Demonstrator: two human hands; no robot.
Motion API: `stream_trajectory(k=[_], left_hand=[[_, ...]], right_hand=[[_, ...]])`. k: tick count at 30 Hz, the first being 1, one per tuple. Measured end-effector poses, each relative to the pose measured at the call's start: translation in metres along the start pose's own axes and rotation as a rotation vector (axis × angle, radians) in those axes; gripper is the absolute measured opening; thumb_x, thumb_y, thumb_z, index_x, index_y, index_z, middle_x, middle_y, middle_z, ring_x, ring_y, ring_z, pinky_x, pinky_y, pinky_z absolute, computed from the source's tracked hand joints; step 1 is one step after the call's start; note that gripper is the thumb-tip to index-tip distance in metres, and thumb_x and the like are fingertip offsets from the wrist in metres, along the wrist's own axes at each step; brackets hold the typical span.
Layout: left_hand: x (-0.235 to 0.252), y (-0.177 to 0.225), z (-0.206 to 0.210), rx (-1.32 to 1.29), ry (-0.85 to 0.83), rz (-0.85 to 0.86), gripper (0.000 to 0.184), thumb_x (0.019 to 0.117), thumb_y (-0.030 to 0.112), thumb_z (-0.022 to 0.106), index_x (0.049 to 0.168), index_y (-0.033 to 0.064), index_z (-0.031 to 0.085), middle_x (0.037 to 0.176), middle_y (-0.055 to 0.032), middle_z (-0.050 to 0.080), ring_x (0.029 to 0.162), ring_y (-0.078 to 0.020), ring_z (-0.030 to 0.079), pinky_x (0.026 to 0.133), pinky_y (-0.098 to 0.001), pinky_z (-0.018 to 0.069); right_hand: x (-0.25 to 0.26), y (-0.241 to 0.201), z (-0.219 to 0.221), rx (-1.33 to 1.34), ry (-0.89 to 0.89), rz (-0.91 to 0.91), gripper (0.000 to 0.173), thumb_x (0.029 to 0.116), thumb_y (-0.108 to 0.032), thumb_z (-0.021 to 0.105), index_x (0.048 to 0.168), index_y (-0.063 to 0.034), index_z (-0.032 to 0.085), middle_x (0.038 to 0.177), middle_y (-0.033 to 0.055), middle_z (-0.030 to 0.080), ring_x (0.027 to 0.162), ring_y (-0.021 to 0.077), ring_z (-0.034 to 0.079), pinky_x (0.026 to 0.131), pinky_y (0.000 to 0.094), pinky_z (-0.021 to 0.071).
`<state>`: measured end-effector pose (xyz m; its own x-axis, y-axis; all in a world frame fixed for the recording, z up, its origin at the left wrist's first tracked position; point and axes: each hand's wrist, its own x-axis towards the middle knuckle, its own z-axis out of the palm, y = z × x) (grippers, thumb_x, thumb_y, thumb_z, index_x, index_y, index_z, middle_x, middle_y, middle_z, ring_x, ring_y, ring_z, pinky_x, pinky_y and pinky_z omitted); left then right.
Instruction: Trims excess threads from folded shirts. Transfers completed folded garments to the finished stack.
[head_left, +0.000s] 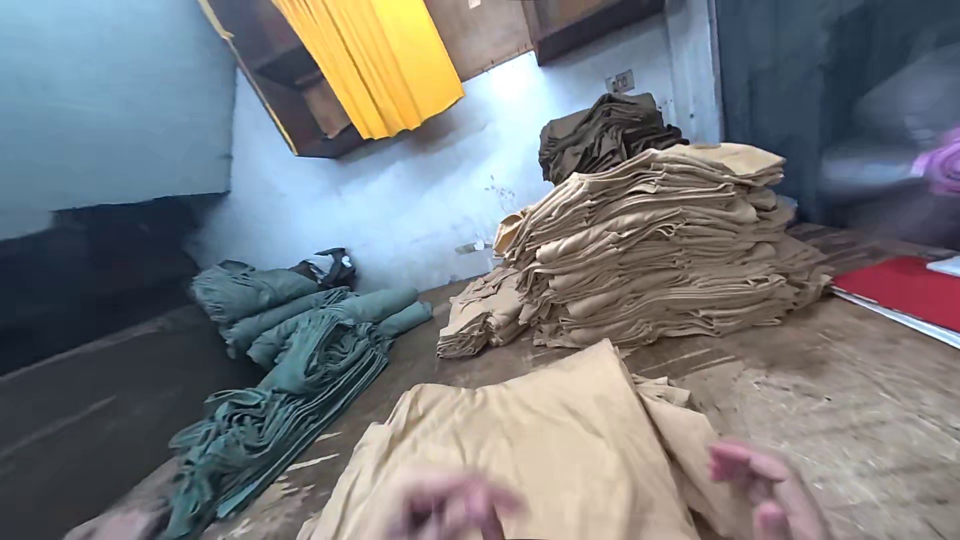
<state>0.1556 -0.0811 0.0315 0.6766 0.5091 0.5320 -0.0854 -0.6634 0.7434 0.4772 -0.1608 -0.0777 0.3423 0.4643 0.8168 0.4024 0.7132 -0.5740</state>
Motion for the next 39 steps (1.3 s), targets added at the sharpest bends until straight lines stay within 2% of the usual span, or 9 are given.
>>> stream_trajectory(k=[4,7,10,16,19,24,29,34,39], left_hand=[[0.058,-0.060,-0.086,0.742,0.585,-0.513,0.029,0.1002,0.042,0.064,0.101,0.0168,0.077,0.088,-0.0014,0.077,0.081,-0.0198,0.073,0.077,-0.0511,0.0582],[0.057,-0.136,-0.120,0.887,0.598,-0.920,0.075,0.0826,0.062,0.076,0.127,0.0021,0.068,0.131,-0.0299,0.062,0.121,-0.0475,0.061,0.100,-0.0687,0.0477],[0.033,-0.191,-0.129,0.842,0.525,-1.185,0.090,0.0729,0.075,0.076,0.120,-0.0012,0.070,0.130,-0.0294,0.064,0.124,-0.0443,0.061,0.102,-0.0641,0.0482],[0.023,-0.173,-0.116,0.832,0.854,-0.672,0.040,0.0876,0.032,0.079,0.118,0.0086,0.069,0.111,-0.0177,0.072,0.108,-0.0370,0.068,0.094,-0.0629,0.0519],[0.000,-0.113,-0.092,0.845,1.136,-0.035,0.032,0.0880,0.010,0.071,0.117,-0.0023,0.064,0.104,-0.0155,0.070,0.091,-0.0213,0.070,0.081,-0.0441,0.0602],[-0.011,0.023,-0.086,0.781,1.454,0.354,0.045,0.0968,0.010,0.069,0.129,-0.0149,0.050,0.116,-0.0186,0.065,0.106,-0.0135,0.065,0.094,-0.0291,0.0553],[0.037,0.062,-0.149,1.037,1.127,0.495,0.047,0.0983,0.023,0.067,0.132,-0.0072,0.053,0.120,-0.0218,0.064,0.110,-0.0226,0.065,0.097,-0.0404,0.0544],[0.163,0.054,-0.230,1.455,0.639,0.258,0.036,0.0910,0.019,0.076,0.123,0.0052,0.068,0.125,-0.0250,0.064,0.114,-0.0466,0.063,0.095,-0.0673,0.0497],[0.173,0.038,-0.171,1.387,0.425,-0.163,0.020,0.0907,0.016,0.074,0.110,0.0088,0.075,0.100,-0.0209,0.073,0.095,-0.0450,0.069,0.079,-0.0729,0.0519]], right_hand=[[0.076,-0.012,0.009,-0.075,-0.069,0.133,0.041,0.1005,-0.032,0.061,0.127,-0.0007,0.061,0.123,0.0112,0.065,0.109,0.0181,0.066,0.092,0.0369,0.0583],[0.121,0.011,0.049,-0.137,-0.117,0.485,0.072,0.0887,-0.041,0.077,0.142,-0.0028,0.050,0.130,0.0162,0.063,0.116,0.0256,0.066,0.095,0.0422,0.0572],[0.131,0.067,0.073,-0.445,-0.283,0.711,0.115,0.0741,-0.059,0.085,0.158,-0.0018,0.030,0.154,0.0287,0.042,0.138,0.0418,0.049,0.112,0.0562,0.0449],[0.119,0.080,0.075,-0.458,-0.463,0.265,0.038,0.0916,-0.026,0.073,0.125,-0.0131,0.062,0.138,0.0124,0.059,0.130,0.0275,0.057,0.110,0.0471,0.0474],[0.109,0.066,0.062,-0.229,-0.264,0.101,0.047,0.0922,-0.017,0.073,0.131,-0.0029,0.051,0.109,0.0091,0.068,0.100,0.0188,0.069,0.090,0.0400,0.0601],[0.112,0.017,0.015,0.283,-0.348,-0.270,0.089,0.0826,-0.041,0.083,0.151,-0.0114,0.035,0.131,0.0106,0.065,0.114,0.0246,0.067,0.097,0.0419,0.0585],[0.053,-0.023,0.016,0.155,-0.526,-0.128,0.042,0.0865,-0.033,0.082,0.111,0.0003,0.073,0.103,0.0071,0.077,0.098,0.0054,0.071,0.092,0.0292,0.0587],[0.024,-0.080,0.132,0.046,-0.081,0.365,0.040,0.0948,-0.032,0.074,0.119,-0.0007,0.070,0.098,0.0062,0.078,0.094,0.0113,0.075,0.089,0.0349,0.0631],[0.005,-0.048,0.152,0.066,-0.314,0.873,0.077,0.0910,-0.025,0.078,0.152,-0.0041,0.034,0.119,0.0189,0.068,0.091,0.0290,0.073,0.079,0.0485,0.0624]])
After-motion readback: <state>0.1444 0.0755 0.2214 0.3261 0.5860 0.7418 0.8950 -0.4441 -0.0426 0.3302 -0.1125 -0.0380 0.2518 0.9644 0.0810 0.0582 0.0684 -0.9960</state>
